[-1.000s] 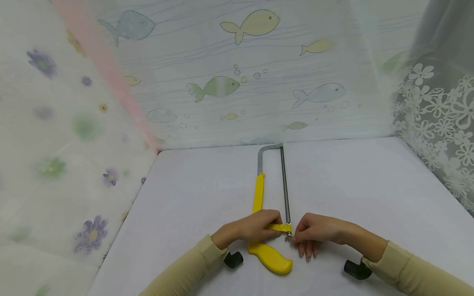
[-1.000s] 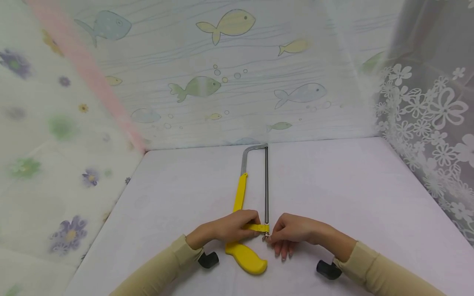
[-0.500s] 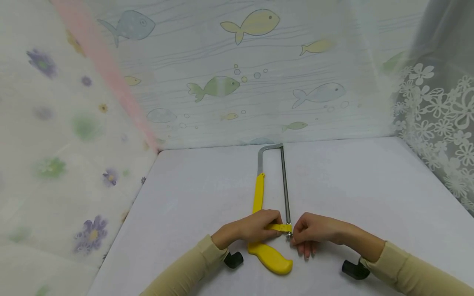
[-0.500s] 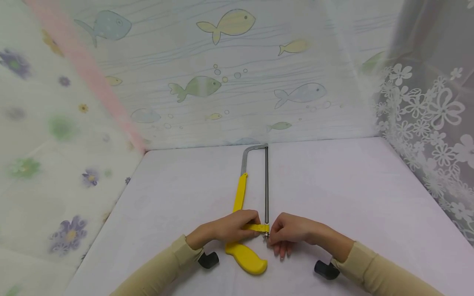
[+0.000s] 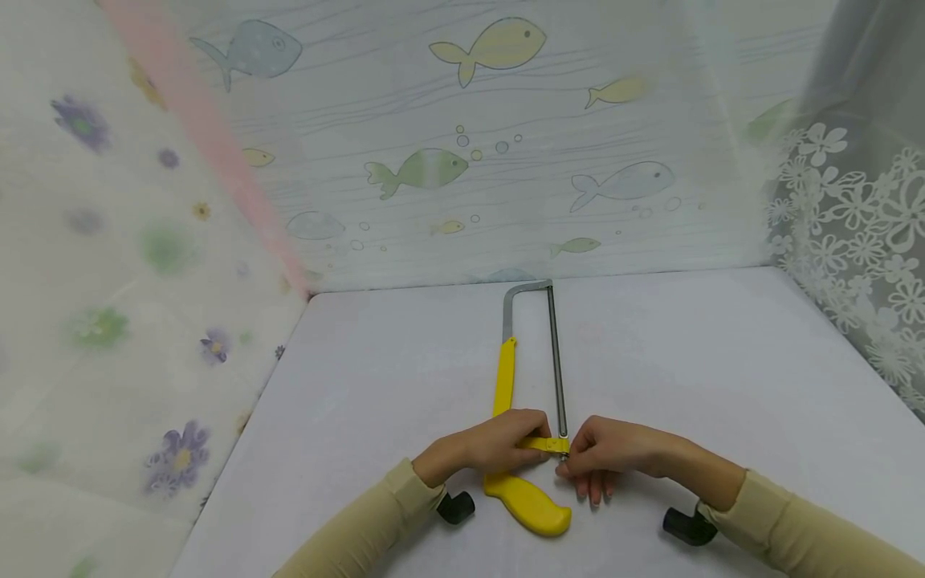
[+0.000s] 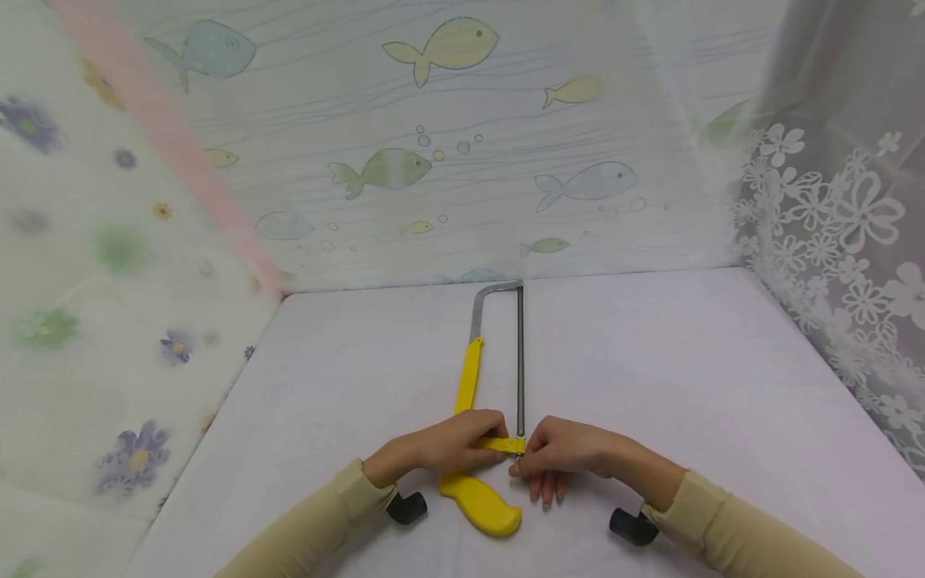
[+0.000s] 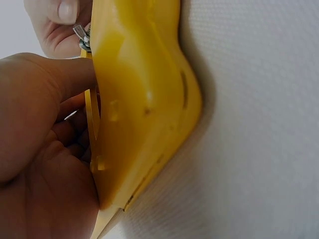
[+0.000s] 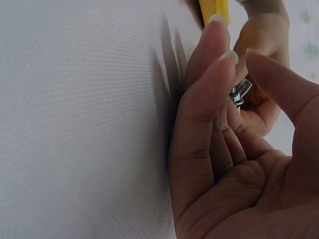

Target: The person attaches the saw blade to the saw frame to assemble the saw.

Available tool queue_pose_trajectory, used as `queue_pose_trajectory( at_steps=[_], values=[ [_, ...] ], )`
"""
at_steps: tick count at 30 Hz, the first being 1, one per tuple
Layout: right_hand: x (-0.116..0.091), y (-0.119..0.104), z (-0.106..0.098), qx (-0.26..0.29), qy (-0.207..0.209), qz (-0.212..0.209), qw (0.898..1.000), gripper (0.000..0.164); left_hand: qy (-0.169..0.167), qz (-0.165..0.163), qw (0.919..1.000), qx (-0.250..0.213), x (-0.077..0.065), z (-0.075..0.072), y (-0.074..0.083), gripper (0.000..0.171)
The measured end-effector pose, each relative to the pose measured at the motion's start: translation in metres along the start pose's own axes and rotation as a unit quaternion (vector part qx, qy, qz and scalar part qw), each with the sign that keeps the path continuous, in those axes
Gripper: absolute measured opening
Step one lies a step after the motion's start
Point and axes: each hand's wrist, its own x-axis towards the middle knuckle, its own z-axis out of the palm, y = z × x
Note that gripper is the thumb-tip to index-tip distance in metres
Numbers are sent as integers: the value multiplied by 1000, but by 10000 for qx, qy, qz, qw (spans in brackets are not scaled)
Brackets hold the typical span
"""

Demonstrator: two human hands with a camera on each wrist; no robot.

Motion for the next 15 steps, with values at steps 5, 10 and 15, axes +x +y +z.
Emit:
queue_pose_trajectory(
  at_steps=[5, 10, 15],
  values=[
    [0, 0, 0, 13, 31, 41, 10000, 36, -14, -16, 10000, -23, 1, 0, 0, 8],
    [-1, 1, -2, -9, 3, -14, 10000, 34, -6, -39, 10000, -60, 0, -1, 0, 9],
    [-4, 2, -5, 7, 4, 0, 10000, 29, 10, 6, 10000, -23, 1, 0, 0, 8]
  ],
)
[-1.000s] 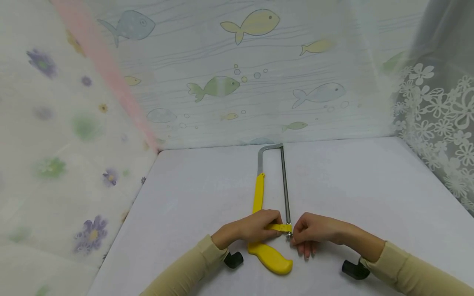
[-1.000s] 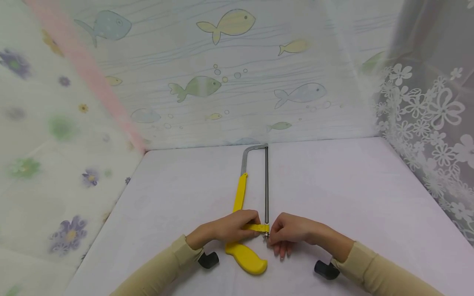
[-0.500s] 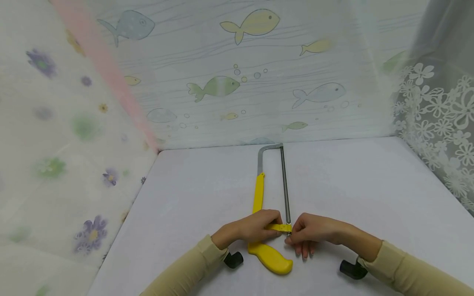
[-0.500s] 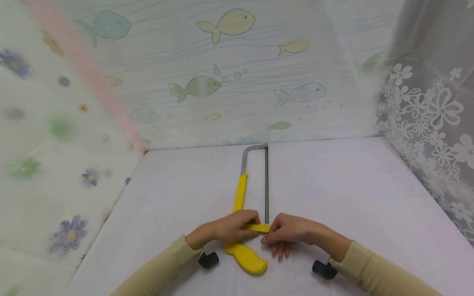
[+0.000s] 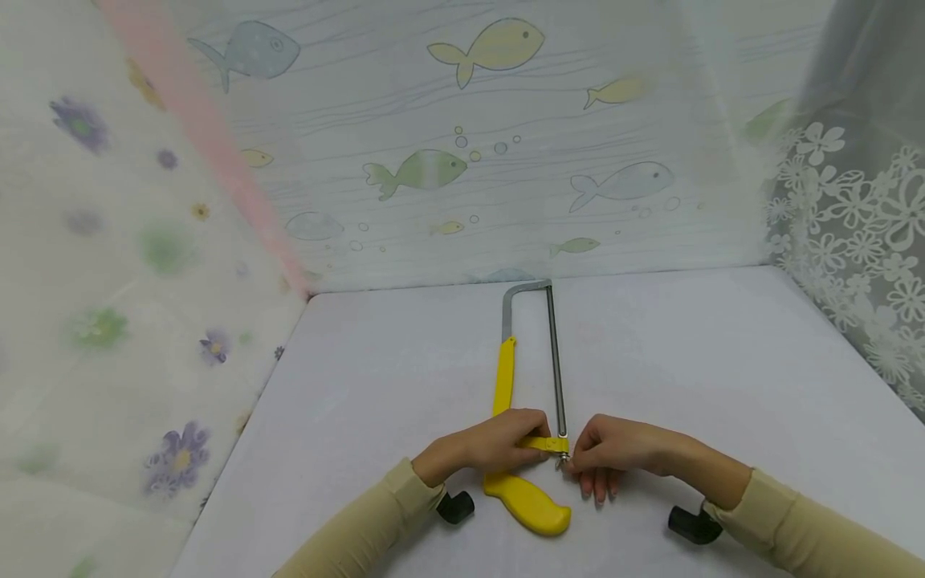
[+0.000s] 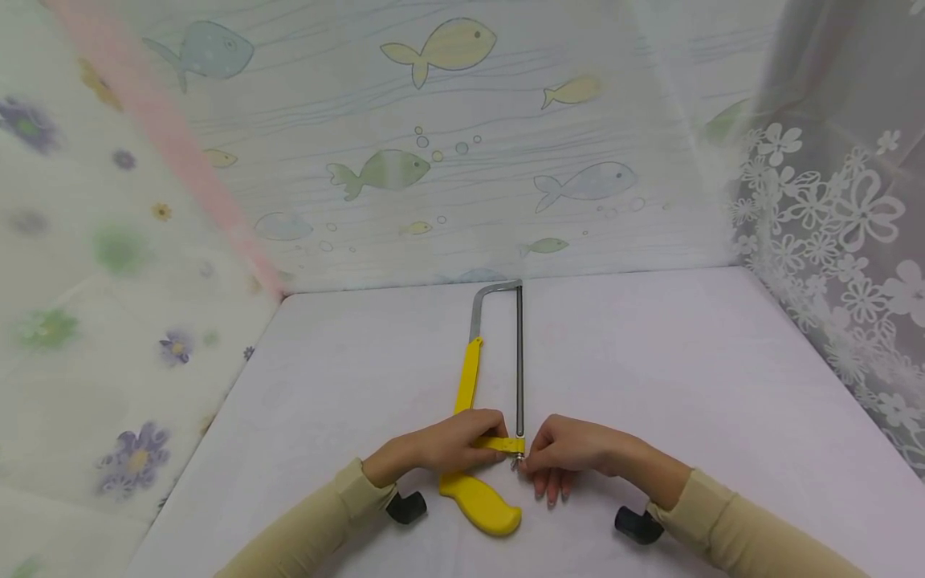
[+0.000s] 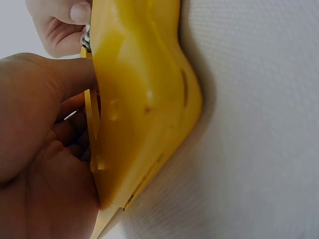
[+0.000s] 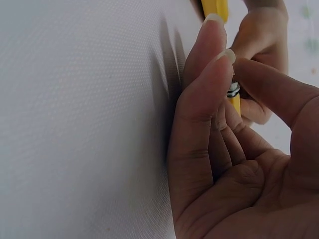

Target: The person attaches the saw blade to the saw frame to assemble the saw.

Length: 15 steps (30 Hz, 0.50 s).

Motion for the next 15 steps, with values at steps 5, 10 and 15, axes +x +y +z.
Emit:
queue_pose_trajectory(
  at_steps=[5, 10, 15],
  values=[
    [-2, 1, -3, -73, 81, -83, 9999, 25, 20, 7, 10000, 51, 2, 0, 0, 8],
    [-2, 1, -4, -108, 107, -153, 9998, 24, 15, -19, 10000, 3, 1, -1, 0, 8],
    [0, 0, 1, -68, -10, -118, 9999, 25, 20, -20, 10000, -31, 1, 1, -1, 9]
  ],
)
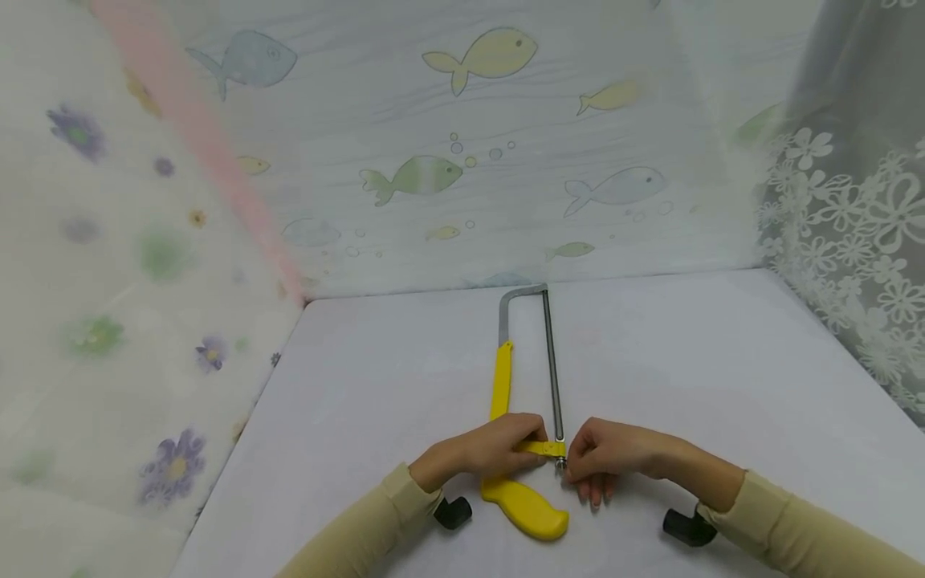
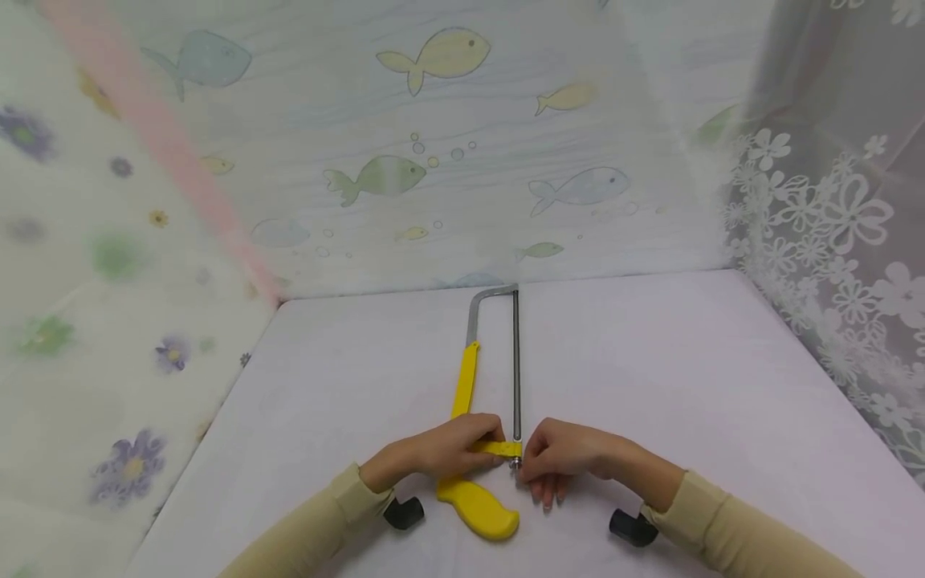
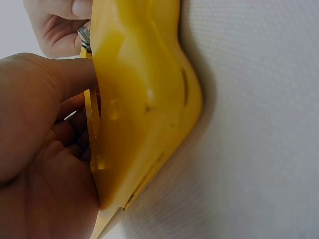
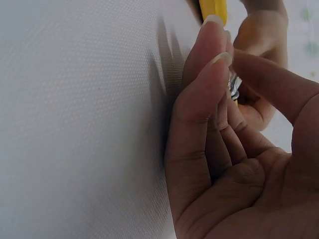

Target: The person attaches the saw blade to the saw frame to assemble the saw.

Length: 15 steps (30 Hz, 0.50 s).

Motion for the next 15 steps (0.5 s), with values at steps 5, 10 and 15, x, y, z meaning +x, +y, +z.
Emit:
queue_pose_trajectory(
  at_steps=[5, 10, 15],
  values=[
    [2, -1, 4, -108, 117, 58, 9999, 35, 15, -20, 10000, 18, -1, 2, -2, 9],
    [3, -1, 5, -50, 232, 159, 9996, 40, 15, 18, 10000, 32, 0, 2, -3, 10],
    [4, -1, 5, -41, 236, 181, 9995, 38, 4, 36, 10000, 18, 0, 1, -3, 9]
  ],
)
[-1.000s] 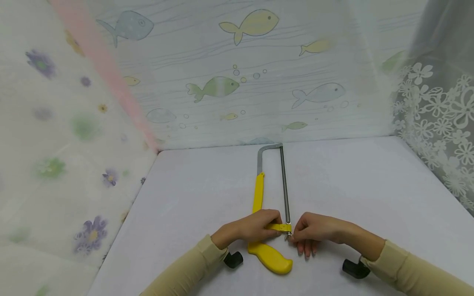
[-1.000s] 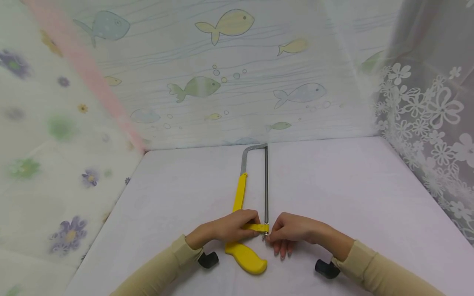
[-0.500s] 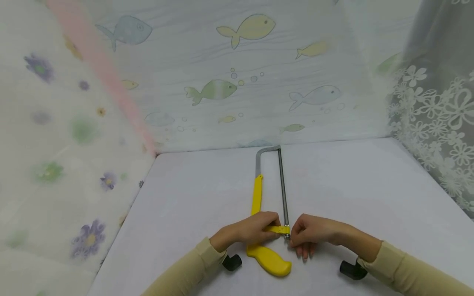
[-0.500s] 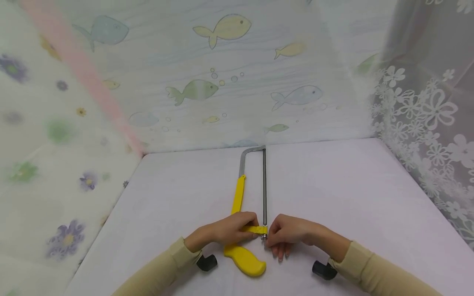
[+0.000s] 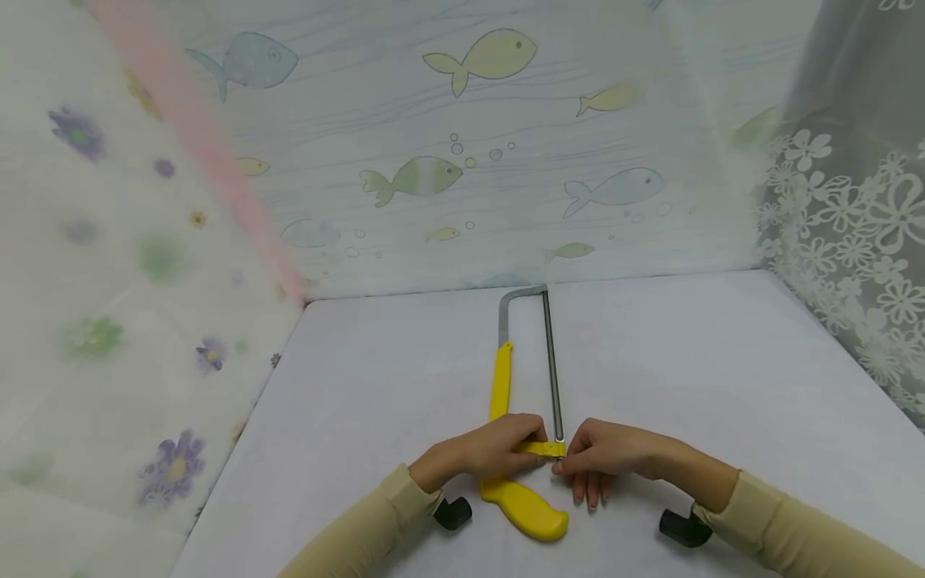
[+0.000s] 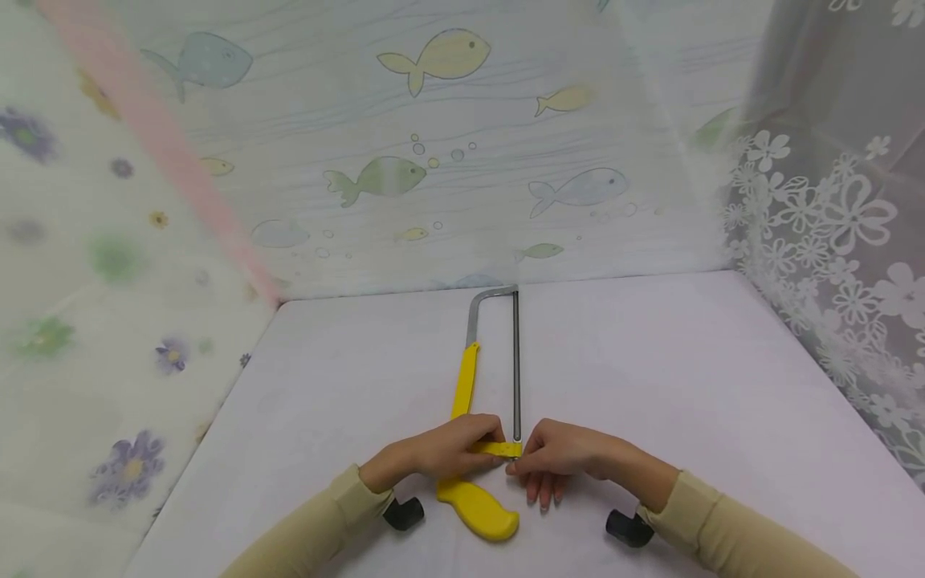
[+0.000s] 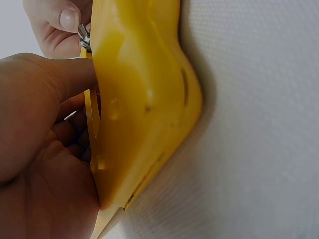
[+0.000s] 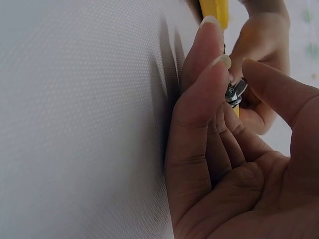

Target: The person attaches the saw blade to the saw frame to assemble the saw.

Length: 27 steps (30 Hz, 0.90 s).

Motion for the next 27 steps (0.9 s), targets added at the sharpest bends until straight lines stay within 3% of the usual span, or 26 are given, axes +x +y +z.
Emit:
queue_pose_trajectory(
  at_steps=[11, 27],
  values=[
    [-3, 1, -5, 17, -127, -75, 9999, 34, 3, -3, 10000, 5, 0, -1, 1, 9],
    [-6, 5, -9, -161, 31, -258, 9995, 21, 38, 42, 10000, 49, -1, -1, 4, 9]
  ],
)
